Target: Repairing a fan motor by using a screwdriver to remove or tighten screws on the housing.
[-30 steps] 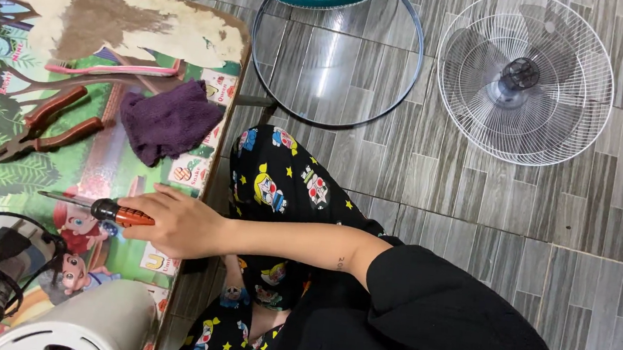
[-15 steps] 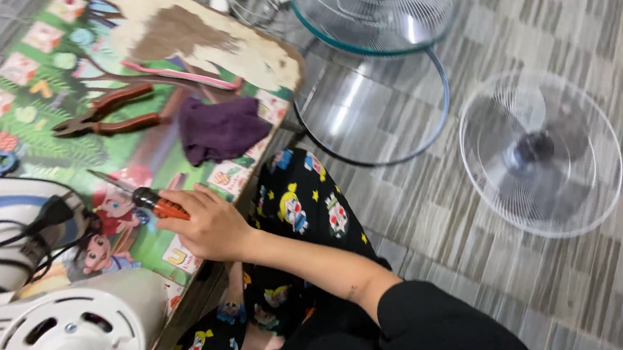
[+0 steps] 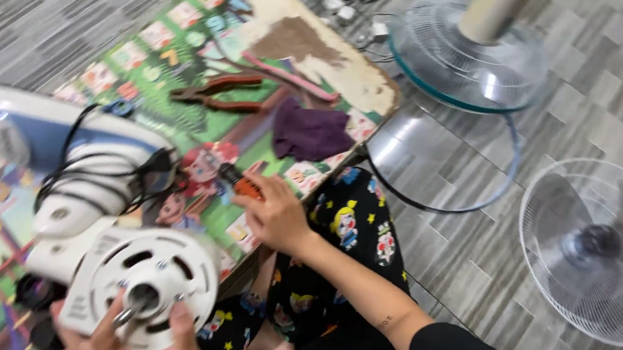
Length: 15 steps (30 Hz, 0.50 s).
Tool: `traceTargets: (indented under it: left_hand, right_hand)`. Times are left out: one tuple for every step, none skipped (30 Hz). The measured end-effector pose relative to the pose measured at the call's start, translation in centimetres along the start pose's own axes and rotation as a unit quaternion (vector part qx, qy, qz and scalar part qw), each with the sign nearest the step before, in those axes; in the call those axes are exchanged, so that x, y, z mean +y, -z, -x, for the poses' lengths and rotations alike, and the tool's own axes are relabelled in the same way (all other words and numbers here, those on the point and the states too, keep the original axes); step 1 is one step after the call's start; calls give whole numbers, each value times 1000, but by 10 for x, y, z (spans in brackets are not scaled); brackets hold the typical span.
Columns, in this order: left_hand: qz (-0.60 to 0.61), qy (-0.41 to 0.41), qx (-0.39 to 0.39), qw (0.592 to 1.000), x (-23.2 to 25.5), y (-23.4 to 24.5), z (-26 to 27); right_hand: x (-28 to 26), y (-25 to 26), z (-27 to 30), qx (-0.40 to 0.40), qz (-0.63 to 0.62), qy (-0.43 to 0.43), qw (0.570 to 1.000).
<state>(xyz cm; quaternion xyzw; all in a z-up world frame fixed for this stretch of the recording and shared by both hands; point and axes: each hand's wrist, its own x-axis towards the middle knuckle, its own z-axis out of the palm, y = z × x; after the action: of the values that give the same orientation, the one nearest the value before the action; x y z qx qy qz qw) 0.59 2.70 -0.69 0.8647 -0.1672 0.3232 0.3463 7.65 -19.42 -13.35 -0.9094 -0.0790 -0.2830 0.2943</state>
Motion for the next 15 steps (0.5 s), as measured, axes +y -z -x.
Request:
traceTargets:
  left_hand:
    - [-10, 5, 4, 1000, 9, -3, 1]
    - [20, 61, 26, 998, 18, -7, 2]
    - [50, 117, 51, 991, 27, -11, 2]
    - [39, 122, 57, 990, 31, -14, -2]
    - [62, 121, 64, 989, 34, -15, -4]
    - [85, 121, 72, 986, 35, -15, -7]
    - [61, 131, 87, 986, 34, -15, 0]
    - [29, 142, 67, 987, 31, -14, 7]
    - [-5, 158, 55, 986, 28, -12, 17]
    - [-31, 174, 79, 981, 20, -17, 19]
    - [17, 159, 111, 981, 12, -22, 20]
    - [63, 141, 142, 978, 4, -27, 20]
    - [45, 150, 162, 974, 5, -26, 21]
    - [71, 150, 165, 972, 6, -25, 21]
    - [99, 150, 162, 970, 8, -26, 20]
  right_hand:
    - [1, -2, 1, -5, -9, 6, 1000]
    - [2, -3, 2, -4, -3, 4, 1000]
    - [2, -5, 2, -3, 2, 3, 1000]
    - [0, 1, -1, -9, -7, 10, 1000]
    - [-4, 5, -3, -6, -1, 9, 1000]
    - [-9, 7, -5, -4, 6, 7, 1000]
    - [-7, 7, -3, -17, -16, 24, 999]
    - [-7, 5, -1, -6, -5, 22, 1000]
    - [-7, 1, -1, 3, 2, 30, 1000]
    - [-4, -7, 4, -11, -23, 56, 998]
    - [2, -13, 7, 7, -16, 51, 999]
    - [9, -19, 8, 24, -10, 45, 999]
    - [7, -21, 9, 13, -26, 66, 997]
    - [7, -22, 9, 19, -12, 67, 998]
    - [9, -21, 11, 25, 5, 63, 998]
